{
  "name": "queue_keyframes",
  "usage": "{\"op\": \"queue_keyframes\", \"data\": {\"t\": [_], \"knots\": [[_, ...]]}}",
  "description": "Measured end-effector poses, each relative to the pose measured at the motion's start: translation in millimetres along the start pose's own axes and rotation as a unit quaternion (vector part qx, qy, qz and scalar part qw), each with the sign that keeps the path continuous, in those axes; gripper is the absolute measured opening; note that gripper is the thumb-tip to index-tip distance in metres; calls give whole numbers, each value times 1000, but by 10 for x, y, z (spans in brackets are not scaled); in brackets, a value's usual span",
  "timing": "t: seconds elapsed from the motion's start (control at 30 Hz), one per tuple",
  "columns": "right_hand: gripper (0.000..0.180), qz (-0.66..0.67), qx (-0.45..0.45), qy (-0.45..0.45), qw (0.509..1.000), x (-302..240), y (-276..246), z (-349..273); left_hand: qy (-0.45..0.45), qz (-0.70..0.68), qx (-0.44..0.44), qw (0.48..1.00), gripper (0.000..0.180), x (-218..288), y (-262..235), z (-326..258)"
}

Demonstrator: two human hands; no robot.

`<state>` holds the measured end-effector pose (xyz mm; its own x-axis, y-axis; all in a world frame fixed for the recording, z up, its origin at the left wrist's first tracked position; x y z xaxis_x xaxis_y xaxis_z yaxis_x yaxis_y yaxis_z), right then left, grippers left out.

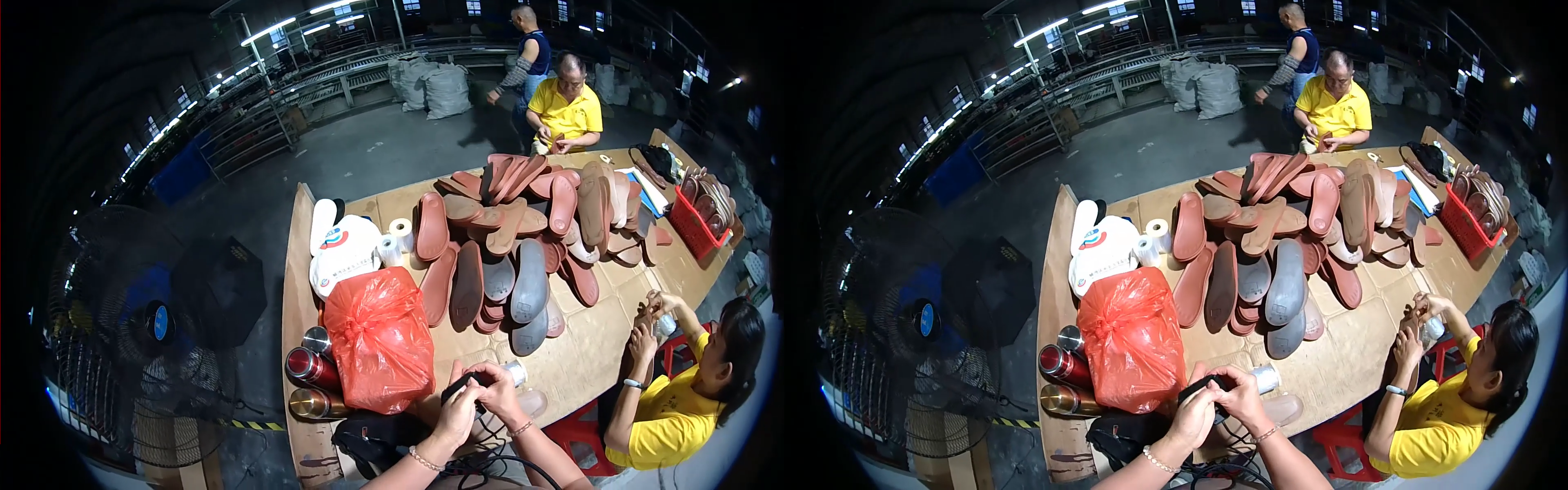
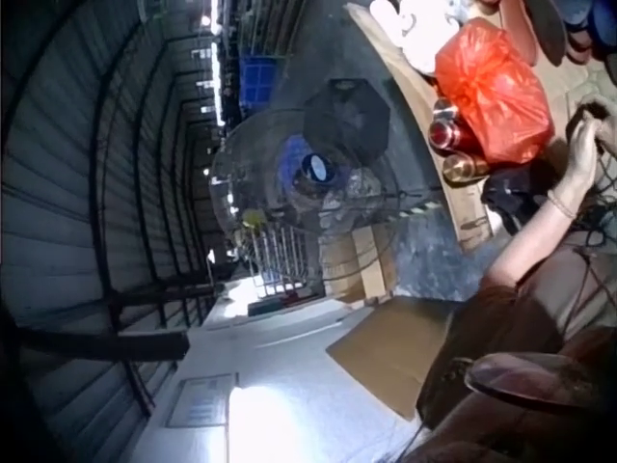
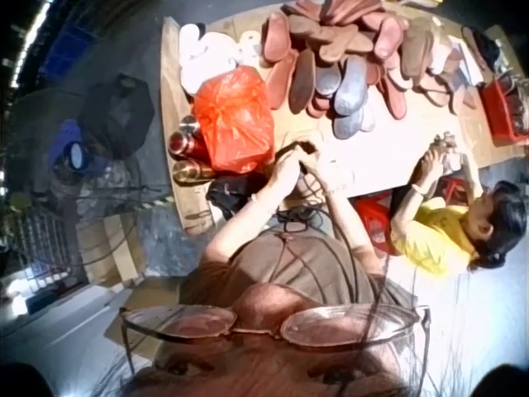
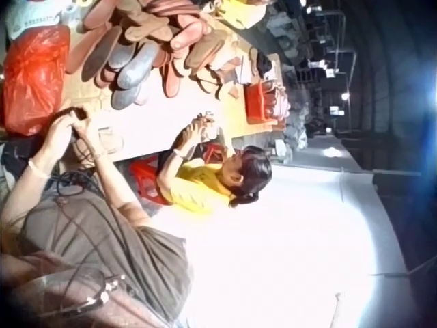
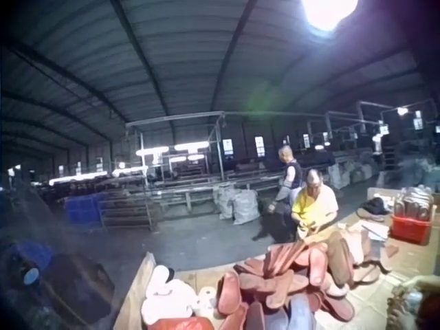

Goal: Wrapping shoe soles in plastic film for manufacturing.

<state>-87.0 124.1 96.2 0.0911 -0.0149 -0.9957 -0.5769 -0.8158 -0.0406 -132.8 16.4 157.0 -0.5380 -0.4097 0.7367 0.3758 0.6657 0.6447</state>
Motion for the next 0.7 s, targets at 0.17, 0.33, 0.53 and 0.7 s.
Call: {"op": "queue_keyframes", "data": {"t": [0.17,0.33,0.53,0.7], "knots": [[13,153,57,83,983,264,-120,107,-96,145,-162,971,80,234,87,-552],[5,212,89,65,971,553,-405,398,-5,284,-269,920,48,1084,50,-627],[12,219,39,164,961,681,-206,821,674,334,-140,644,110,2910,609,-1306],[12,211,2,217,953,1270,-190,1019,677,483,12,555,117,2871,379,-1320]]}}
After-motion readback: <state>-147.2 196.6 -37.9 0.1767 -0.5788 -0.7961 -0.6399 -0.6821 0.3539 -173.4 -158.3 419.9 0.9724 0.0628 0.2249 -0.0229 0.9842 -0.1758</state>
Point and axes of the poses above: each hand's wrist, its own z-axis towards the middle knuckle, its own y-axis out of the palm, x = y × z, the point moved 2 cm from there along z, towards the middle knuckle, and after that the axes turned 10 degrees about y, right-handed, at the moved point
